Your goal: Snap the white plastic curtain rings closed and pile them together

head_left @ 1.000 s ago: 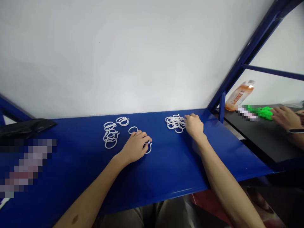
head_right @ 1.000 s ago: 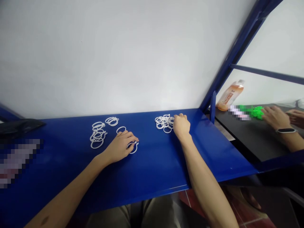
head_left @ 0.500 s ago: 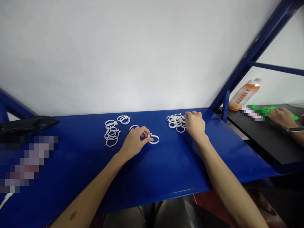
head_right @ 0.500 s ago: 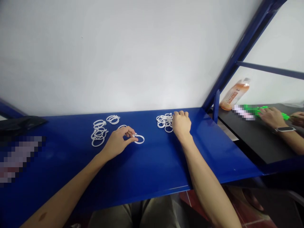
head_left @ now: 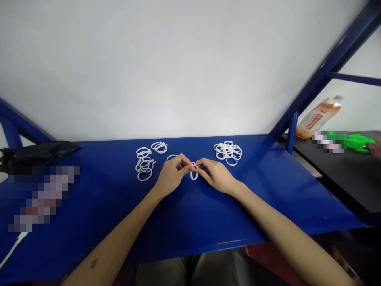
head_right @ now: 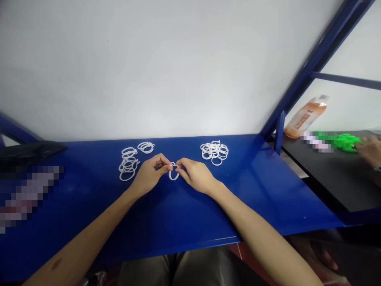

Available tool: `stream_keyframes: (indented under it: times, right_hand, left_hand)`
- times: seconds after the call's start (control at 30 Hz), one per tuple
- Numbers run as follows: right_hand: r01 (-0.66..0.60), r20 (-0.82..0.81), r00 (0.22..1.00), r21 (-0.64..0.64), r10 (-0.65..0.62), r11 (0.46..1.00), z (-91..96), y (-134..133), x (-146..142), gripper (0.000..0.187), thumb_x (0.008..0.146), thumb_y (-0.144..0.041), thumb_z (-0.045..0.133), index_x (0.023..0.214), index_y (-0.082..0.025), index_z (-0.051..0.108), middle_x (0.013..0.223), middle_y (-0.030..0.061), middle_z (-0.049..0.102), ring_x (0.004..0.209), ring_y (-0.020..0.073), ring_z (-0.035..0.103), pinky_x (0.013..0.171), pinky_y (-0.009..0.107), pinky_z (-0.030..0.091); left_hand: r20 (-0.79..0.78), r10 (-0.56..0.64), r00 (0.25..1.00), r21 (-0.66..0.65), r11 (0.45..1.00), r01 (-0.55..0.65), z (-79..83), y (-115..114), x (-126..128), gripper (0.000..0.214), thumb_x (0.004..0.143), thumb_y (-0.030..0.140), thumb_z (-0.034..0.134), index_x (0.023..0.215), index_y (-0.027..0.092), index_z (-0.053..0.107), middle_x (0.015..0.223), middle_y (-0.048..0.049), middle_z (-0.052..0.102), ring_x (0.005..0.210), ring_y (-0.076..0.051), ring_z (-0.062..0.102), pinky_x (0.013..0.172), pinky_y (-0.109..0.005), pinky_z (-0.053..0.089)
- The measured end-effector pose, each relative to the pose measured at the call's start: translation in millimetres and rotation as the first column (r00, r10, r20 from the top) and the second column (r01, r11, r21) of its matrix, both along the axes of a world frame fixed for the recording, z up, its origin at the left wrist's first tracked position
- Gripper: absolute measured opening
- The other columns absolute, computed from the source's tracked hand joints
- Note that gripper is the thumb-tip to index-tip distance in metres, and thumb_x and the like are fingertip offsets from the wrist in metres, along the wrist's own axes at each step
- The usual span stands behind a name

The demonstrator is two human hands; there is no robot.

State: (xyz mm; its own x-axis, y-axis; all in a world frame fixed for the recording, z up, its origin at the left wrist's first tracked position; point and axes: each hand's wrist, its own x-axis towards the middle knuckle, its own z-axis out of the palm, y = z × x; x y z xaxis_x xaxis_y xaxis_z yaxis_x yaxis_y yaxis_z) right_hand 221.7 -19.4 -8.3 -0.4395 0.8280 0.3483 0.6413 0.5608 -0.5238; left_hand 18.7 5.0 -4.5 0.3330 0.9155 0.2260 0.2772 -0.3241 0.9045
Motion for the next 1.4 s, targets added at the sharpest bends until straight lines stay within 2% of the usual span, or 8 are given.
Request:
stream_keyframes:
  times: [0.2, 0.5, 0.67, 0.77, 0.9, 1.07, 1.17, 1.4]
  right_hand:
    - [-0.023, -0.084, 0.996, -0.061, 0.017, 0.998, -1.5, -3.0, -5.0, 0.009, 0.104, -0.028, 0.043, 0.101, -0.022, 0.048, 0.083, 0.0015, 0.067, 0.065, 0.0135, 0.061, 0.062, 0.024, 0.044]
    - [-0.102, 0.172, 0.983, 0.228, 0.063, 0.968, 1.8, -8.3, -1.8, 0.023, 0.106, -0.022, 0.033, 0.089, -0.02, 0.048, 0.075, 0.0011, 0.056, 0.062, 0.0123, 0.045, 0.057, 0.024, 0.033]
    - [-0.043, 0.339, 0.94, 0.233, -0.039, 0.972, 6.8, -6.5, -1.3, 0.026, 0.106, -0.024, 0.034, 0.099, -0.017, 0.057, 0.08, 0.0051, 0.062, 0.07, 0.0147, 0.053, 0.06, 0.024, 0.037]
    - [0.093, 0.423, 0.889, 0.213, -0.177, 0.973, 13.6, -1.6, 3.0, 0.023, 0.105, -0.025, 0.039, 0.103, -0.017, 0.061, 0.09, 0.0076, 0.066, 0.081, 0.0171, 0.059, 0.063, 0.024, 0.04]
    - [0.45, 0.463, 0.728, 0.233, -0.506, 0.862, 23.4, 8.2, 30.5, 0.025, 0.104, -0.027, 0.041, 0.11, -0.02, 0.064, 0.107, 0.0116, 0.067, 0.091, 0.0209, 0.065, 0.066, 0.026, 0.043]
    - [0.74, 0.491, 0.5, 0.187, -0.714, 0.647, 29.2, 18.8, 74.5, 0.027, 0.099, -0.029, 0.047, 0.12, -0.018, 0.062, 0.109, 0.0143, 0.069, 0.09, 0.0256, 0.069, 0.073, 0.032, 0.049]
    - [0.793, 0.526, 0.45, 0.136, -0.722, 0.594, 27.5, 22.3, 85.2, 0.025, 0.097, -0.03, 0.048, 0.111, -0.018, 0.065, 0.102, 0.0146, 0.072, 0.091, 0.029, 0.071, 0.074, 0.035, 0.051]
    - [0.806, 0.499, 0.448, 0.135, -0.742, 0.577, 25.4, 22.2, 83.4, 0.032, 0.095, -0.042, 0.052, 0.108, -0.017, 0.069, 0.096, 0.0187, 0.073, 0.088, 0.033, 0.071, 0.071, 0.04, 0.052]
  left_hand:
    - [0.046, 0.012, 0.999, -0.015, 1.0, -0.012, 1.5, -0.9, 3.2, 0.024, 0.081, 0.036, 0.073, 0.09, 0.021, 0.056, 0.073, 0.0045, 0.065, 0.067, -0.013, 0.059, 0.064, -0.025, 0.041]
    - [-0.029, -0.018, 0.999, 0.082, 0.996, 0.02, 6.4, -6.3, 4.2, 0.011, 0.085, 0.025, 0.065, 0.075, 0.021, 0.064, 0.068, 0.0062, 0.063, 0.06, -0.01, 0.052, 0.059, -0.024, 0.038]
    - [-0.083, -0.025, 0.996, 0.111, 0.993, 0.034, 0.1, -2.6, 7.5, 0.009, 0.09, 0.027, 0.062, 0.082, 0.022, 0.063, 0.075, 0.0046, 0.066, 0.067, -0.012, 0.059, 0.064, -0.024, 0.043]
    - [-0.26, 0.049, 0.964, 0.243, 0.97, 0.016, -5.8, 2.9, 6.4, 0.009, 0.093, 0.031, 0.062, 0.096, 0.023, 0.065, 0.088, 0.0009, 0.07, 0.084, -0.017, 0.063, 0.077, -0.03, 0.048]
    - [-0.561, 0.31, 0.768, 0.468, 0.884, -0.015, -11.0, 12.2, -4.0, 0.024, 0.097, 0.035, 0.055, 0.112, 0.019, 0.065, 0.11, -0.0083, 0.069, 0.107, -0.028, 0.058, 0.094, -0.044, 0.045]
    - [-0.735, 0.409, 0.541, 0.464, 0.885, -0.039, -17.9, 23.6, -18.1, 0.03, 0.097, 0.028, 0.049, 0.119, 0.017, 0.066, 0.12, -0.0127, 0.065, 0.115, -0.033, 0.054, 0.094, -0.048, 0.044]
    - [-0.76, 0.394, 0.517, 0.453, 0.891, -0.013, -21.8, 26.8, -21.7, 0.029, 0.097, 0.03, 0.049, 0.117, 0.017, 0.067, 0.117, -0.0127, 0.065, 0.112, -0.032, 0.056, 0.092, -0.047, 0.043]
    - [-0.692, 0.384, 0.612, 0.492, 0.87, 0.011, -18.1, 22.9, -20.6, 0.017, 0.096, 0.028, 0.053, 0.091, 0.021, 0.068, 0.099, -0.0091, 0.071, 0.1, -0.03, 0.057, 0.082, -0.041, 0.04]
